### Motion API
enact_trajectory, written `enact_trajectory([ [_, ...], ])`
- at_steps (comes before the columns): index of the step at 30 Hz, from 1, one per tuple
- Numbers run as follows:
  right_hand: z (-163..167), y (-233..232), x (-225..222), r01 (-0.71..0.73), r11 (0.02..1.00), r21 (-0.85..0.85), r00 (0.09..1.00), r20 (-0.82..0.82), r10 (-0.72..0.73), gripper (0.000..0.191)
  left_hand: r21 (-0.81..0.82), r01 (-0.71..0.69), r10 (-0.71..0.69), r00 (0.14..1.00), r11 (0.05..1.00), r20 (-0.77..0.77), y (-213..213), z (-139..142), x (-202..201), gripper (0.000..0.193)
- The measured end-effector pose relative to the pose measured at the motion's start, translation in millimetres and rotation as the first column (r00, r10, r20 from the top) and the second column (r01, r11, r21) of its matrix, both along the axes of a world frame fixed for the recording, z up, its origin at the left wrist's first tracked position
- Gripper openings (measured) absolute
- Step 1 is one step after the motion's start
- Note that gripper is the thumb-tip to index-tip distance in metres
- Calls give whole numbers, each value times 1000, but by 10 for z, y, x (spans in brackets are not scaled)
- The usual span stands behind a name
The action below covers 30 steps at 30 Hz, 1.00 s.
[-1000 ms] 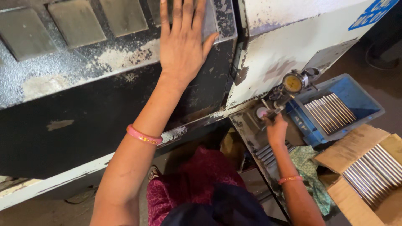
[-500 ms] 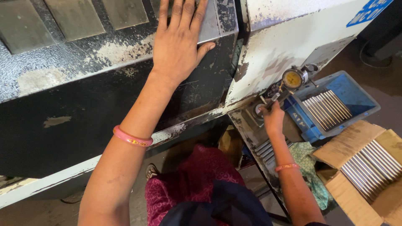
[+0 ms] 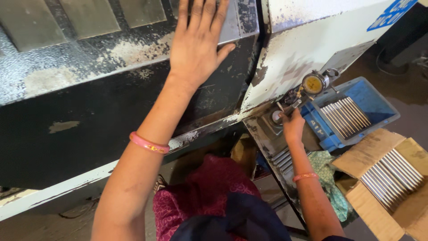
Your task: The person measures cylindrical metal rods using a dial indicator mounted on a CNC machine. They place each rod against the indicator, read the measurement, and then open the machine door to insert the rod into the internal fixture. The process is repeated for multiple rods.
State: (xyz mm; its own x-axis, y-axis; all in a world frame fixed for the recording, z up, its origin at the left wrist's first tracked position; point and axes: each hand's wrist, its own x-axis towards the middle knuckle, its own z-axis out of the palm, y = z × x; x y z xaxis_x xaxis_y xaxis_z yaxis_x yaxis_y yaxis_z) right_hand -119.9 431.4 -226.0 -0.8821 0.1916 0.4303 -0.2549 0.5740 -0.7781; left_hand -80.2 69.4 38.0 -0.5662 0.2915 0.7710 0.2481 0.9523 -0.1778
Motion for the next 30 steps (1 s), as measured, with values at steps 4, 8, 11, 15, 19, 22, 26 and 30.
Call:
enact_trajectory([
  [4,51,-36,19,32,998,45,999,9,-33,26,-29,-41,39,995,999,-94,34,-74,-9,88],
  [8,54,-49,38,52,997,61,999,4,-52,25,-47,-43,42,999,998,-18,-19,-99,29,88],
  [11,36,-45,28,24,997,72,1000,0,-24,24,-41,-53,53,999,998,-13,-211,-173,176,82],
  [15,2,-53,-8,-9,1000,28,999,-40,10,22,-58,-72,67,994,996,-83,-340,-256,255,77],
  [19,-17,-71,-20,28,998,50,999,-19,-27,26,-35,-41,38,996,999,-76,-349,-297,211,78],
  [22,-25,-89,-3,31,998,46,1000,-6,-30,25,-29,-40,37,996,999,-85,-362,-341,205,77],
  [26,-35,-118,12,21,1000,19,1000,-4,-21,27,-13,-35,33,995,999,-98,-362,-385,190,76],
  [30,-56,-140,17,27,992,-125,997,76,-17,26,-11,-28,27,995,1000,-97,-374,-411,174,76],
])
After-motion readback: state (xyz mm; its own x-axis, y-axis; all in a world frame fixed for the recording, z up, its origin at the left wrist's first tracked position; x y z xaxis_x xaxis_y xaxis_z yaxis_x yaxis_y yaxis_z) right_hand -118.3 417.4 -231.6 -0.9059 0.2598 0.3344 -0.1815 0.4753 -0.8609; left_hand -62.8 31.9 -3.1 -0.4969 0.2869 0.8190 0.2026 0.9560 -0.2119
